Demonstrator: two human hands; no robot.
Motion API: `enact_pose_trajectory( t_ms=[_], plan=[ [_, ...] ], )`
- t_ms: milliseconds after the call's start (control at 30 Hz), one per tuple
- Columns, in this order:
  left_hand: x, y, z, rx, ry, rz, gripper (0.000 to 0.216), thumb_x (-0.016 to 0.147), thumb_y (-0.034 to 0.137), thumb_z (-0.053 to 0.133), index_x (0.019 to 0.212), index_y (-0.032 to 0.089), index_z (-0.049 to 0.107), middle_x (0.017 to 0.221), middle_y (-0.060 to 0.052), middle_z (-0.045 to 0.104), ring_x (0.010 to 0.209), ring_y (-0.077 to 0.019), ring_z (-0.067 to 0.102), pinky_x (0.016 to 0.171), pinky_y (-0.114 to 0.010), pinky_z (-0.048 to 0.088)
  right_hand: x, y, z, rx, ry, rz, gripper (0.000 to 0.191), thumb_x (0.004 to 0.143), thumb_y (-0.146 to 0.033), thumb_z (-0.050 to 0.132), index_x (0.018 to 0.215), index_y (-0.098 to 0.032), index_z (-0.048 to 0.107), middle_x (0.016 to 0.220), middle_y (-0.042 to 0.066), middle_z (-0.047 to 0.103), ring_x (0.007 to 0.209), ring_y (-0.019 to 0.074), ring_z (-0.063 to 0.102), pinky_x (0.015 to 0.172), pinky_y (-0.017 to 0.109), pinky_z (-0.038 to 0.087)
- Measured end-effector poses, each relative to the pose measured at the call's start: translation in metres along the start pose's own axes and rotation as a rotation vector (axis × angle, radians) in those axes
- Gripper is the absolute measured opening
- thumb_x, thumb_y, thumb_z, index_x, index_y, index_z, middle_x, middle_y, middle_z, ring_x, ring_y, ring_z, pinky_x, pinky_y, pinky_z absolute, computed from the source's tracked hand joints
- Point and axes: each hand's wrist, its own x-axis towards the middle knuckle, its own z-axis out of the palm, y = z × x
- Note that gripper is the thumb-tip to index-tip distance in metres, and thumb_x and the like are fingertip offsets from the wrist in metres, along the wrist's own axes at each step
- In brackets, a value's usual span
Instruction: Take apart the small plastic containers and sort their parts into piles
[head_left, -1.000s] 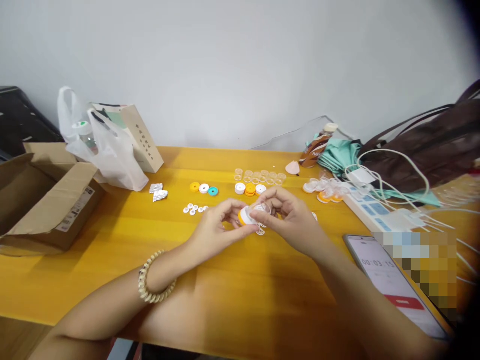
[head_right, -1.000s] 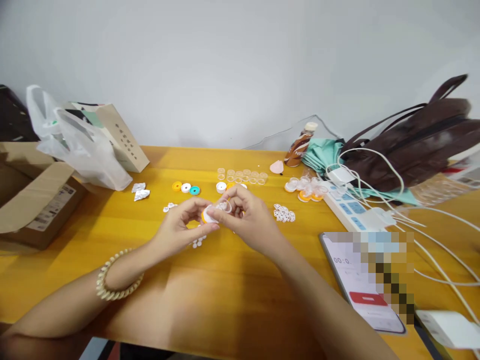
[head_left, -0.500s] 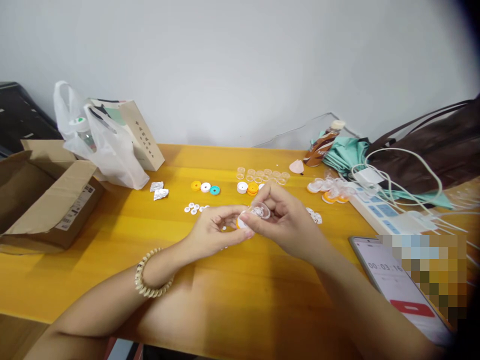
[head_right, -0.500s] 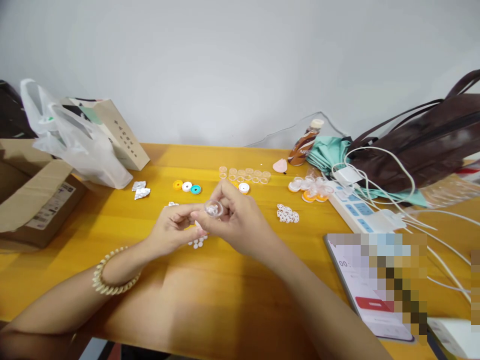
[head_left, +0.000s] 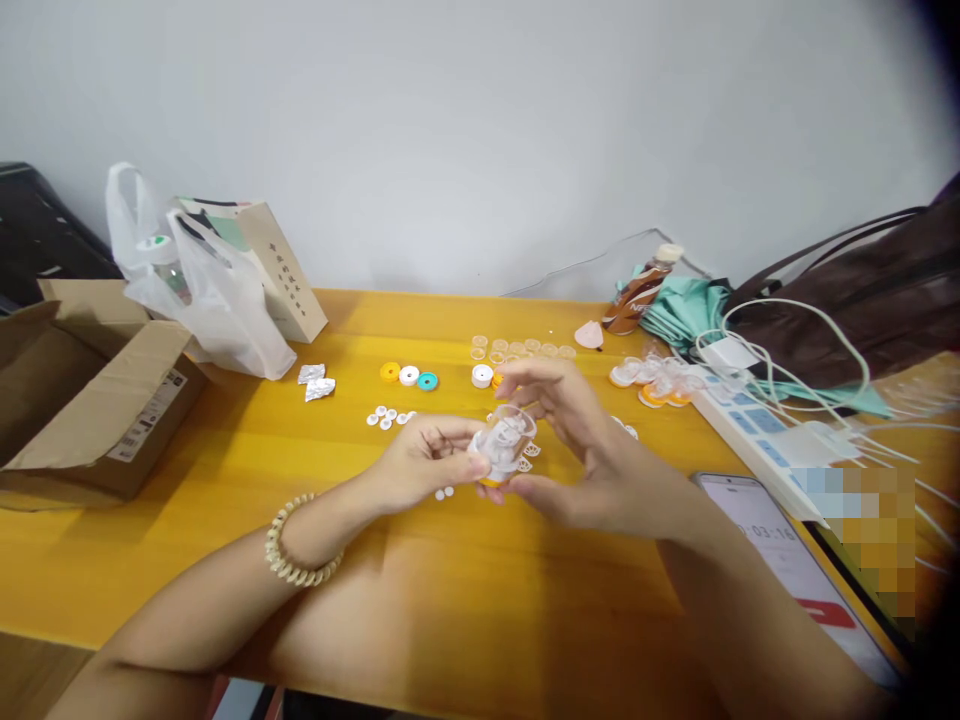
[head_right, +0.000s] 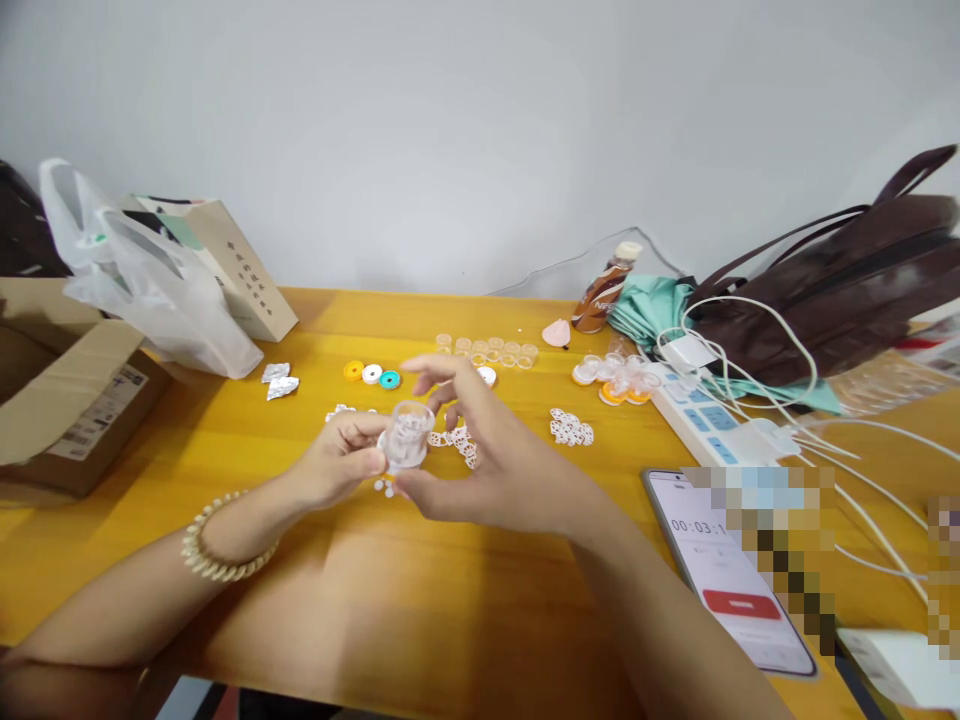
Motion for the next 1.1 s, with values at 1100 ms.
enact_pose_trajectory(
  t_ms=[1100],
  plan=[
    [0.006, -0.011, 0.000, 0.279, 0.063, -0.077, 0.029, 0.075, 0.027, 0.068, 0.099, 0.012, 0.065, 0.081, -0.004, 0.065, 0.067, -0.0092, 0.057, 0.064, -0.020, 0.046, -0.008, 0.008, -0.014, -0.254, -0.181, 0.334, 0.034, 0.078, -0.044, 0.062, 0.099, -0.023, 0.045, 0.080, 0.000, 0.059, 0.066, 0.0138, 0.053, 0.054, 0.024, 0.038]
  ],
)
